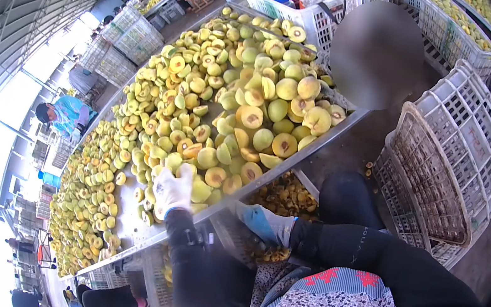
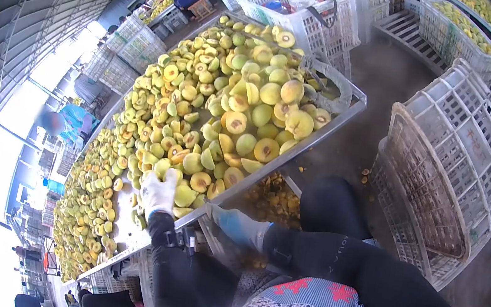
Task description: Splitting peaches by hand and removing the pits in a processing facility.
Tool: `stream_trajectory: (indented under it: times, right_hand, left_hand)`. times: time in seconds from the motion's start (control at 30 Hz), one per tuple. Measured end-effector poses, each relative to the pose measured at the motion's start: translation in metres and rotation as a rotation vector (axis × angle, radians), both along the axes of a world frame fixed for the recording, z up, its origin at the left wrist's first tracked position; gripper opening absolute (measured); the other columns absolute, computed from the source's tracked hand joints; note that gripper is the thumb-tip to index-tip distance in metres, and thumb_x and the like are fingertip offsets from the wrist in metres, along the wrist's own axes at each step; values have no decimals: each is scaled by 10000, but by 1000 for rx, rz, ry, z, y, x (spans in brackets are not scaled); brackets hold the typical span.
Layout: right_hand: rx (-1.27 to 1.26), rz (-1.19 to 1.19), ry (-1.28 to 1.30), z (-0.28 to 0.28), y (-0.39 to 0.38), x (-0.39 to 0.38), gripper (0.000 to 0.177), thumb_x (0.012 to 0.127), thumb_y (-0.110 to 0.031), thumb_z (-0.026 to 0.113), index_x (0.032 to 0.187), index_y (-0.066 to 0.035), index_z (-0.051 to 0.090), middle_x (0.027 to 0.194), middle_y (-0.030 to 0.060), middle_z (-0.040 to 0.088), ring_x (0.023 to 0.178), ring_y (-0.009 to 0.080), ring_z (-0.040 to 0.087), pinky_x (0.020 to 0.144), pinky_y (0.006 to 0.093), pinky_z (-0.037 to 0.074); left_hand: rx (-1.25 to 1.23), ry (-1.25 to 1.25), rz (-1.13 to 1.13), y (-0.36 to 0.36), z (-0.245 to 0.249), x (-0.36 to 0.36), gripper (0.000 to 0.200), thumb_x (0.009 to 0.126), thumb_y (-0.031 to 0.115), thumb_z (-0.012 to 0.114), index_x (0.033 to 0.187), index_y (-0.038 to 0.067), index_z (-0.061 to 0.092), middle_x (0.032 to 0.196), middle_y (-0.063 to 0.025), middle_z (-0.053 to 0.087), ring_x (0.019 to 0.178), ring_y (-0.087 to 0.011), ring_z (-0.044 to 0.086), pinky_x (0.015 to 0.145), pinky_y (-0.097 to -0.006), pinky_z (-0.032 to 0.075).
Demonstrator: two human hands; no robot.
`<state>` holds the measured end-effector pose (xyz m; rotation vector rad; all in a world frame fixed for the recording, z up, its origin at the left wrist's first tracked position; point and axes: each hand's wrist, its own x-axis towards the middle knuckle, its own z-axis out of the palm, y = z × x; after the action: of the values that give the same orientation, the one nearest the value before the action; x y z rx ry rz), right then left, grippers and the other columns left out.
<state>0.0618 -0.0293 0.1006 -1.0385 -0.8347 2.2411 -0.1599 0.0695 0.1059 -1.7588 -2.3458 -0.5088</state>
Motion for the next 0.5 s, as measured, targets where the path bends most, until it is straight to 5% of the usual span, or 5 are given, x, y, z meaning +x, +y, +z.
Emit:
stream_trajectory:
  times: [0.03,0.17,0.37,0.47,0.5]
  right_hand:
    - [42,-42,-8,-9,2,-1,374,1054,-367,436,1106,-65,650,881,60,619,796,166,600,674,251,487]
    - [477,-236,260,-126,30,-43,318,1043,-268,495,1155,-2,628,1001,68,649,885,142,595,777,260,497]
    - [425,-348,360,-132,39,-47,310,1028,-254,540,1099,31,641,987,64,678,898,85,599,737,258,505]
    - [584,-422,209,-53,16,-24,321,1021,-277,551,1045,27,654,899,68,692,834,117,624,705,277,500]
    - [665,-380,81,-45,18,-21,315,1015,-277,559,1036,23,655,865,85,696,809,150,640,699,290,500]
  left_hand:
    - [-169,12,99,15,-4,12,509,837,458,578,1066,13,669,1149,-241,649,1075,-383,612,894,-487,491]
    - [28,180,-13,26,-41,19,344,836,384,558,963,77,648,951,-188,685,872,-386,652,755,-497,513]
    - [386,-1,-225,18,-52,-7,319,858,262,677,1029,-4,632,968,-198,674,872,-343,655,809,-429,525]
    - [517,-528,-444,-8,-34,13,210,943,86,635,1126,-17,635,1038,-96,644,890,-169,596,822,-301,503]
    - [440,-914,-417,-14,-41,13,211,946,79,625,1132,-19,634,984,-58,631,865,-142,587,786,-280,499]
